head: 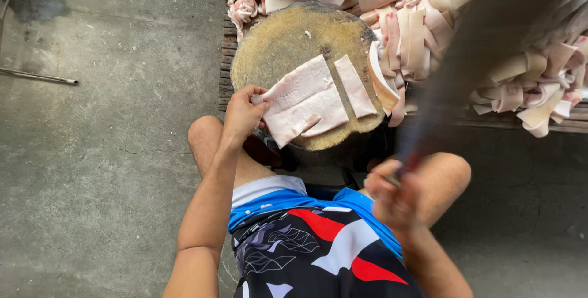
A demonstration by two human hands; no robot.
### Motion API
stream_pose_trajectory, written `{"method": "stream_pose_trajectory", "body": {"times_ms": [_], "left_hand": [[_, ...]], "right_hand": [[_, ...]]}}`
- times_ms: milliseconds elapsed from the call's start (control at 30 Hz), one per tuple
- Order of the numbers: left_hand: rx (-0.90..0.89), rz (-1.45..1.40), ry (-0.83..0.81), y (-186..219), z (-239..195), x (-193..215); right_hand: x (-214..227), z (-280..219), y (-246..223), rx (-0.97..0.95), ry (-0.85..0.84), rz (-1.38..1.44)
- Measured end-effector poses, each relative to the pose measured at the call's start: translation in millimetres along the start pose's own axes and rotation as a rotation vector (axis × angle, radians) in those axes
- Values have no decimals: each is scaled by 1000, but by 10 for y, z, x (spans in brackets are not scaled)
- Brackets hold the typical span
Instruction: The person sits on the floor and uses a large knife to slice sheets of raw pork belly into strips on a round wooden cutting board. The person repeatedly picks up sheets, cuts them into uniform strips, and places the cut pieces onto a pile on a nearby table.
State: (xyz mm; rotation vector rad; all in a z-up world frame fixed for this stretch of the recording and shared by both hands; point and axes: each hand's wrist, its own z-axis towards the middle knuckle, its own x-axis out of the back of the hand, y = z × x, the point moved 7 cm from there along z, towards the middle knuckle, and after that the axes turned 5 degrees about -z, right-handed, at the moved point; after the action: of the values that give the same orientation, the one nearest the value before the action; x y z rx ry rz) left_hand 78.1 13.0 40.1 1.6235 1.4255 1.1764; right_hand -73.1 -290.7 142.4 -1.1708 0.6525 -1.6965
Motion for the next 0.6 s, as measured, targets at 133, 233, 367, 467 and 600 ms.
{"method": "stream_pose_trajectory", "body": {"times_ms": [133,233,367,467,600], "left_hand": [[31,-29,-28,-100,46,-13],[-4,-14,18,-84,107,68],[-99,76,27,6,160,-45],[-85,143,57,37,43,-56],[-162,119,40,156,78,-127]], "right_hand": [[-440,-231,634,-111,-122,-350],[-427,-198,1126,-525,-219,-199],[-312,-324,1048,-791,-167,270],[-221,-235,773,-675,-130,51],[-324,-104,380,-217,-109,-205]]}}
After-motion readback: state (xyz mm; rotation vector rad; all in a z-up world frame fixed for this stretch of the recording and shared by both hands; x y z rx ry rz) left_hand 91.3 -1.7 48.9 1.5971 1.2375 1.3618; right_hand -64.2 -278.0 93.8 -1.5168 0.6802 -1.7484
